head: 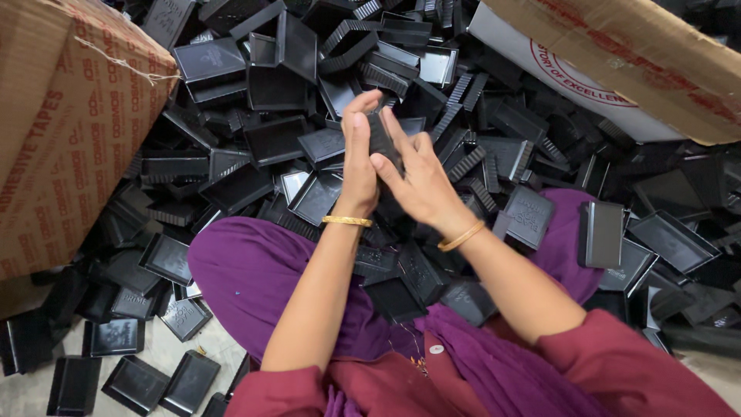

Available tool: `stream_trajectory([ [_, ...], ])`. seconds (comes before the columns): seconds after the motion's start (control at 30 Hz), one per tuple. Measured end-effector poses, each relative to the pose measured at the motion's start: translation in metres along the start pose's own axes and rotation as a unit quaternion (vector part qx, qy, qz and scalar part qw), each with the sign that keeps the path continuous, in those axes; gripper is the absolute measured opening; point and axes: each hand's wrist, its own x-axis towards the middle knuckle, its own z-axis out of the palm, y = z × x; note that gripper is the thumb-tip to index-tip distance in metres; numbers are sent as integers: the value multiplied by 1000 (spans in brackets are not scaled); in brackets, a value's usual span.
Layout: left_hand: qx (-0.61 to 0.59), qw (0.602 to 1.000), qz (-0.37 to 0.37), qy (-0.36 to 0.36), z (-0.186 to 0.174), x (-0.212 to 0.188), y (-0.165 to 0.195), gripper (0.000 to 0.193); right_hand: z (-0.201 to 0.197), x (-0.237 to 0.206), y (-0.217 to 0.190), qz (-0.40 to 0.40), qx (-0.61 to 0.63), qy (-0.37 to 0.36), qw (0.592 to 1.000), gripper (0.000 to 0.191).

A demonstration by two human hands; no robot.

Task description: The person sits on the floor among a large pile of black plastic boxes and stacks them one at a time, picking up individual boxes from the pile, aligning them, and adding them to a growing stack on their lap.

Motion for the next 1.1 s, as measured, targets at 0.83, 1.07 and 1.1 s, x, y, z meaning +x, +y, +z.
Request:
stream_trajectory([
  [0.83, 589, 796, 138, -25, -58, 110, -47, 44, -121, 129, 102, 48, 310, 73, 947, 36],
  [1.07, -20, 998, -57, 12, -82, 59, 17, 48, -16, 232, 166, 117, -5, -38, 992, 31],
  [1.1, -98, 992, -75, 26, -85, 56, 24, 48, -11, 233, 165, 164, 44, -64, 983, 34],
])
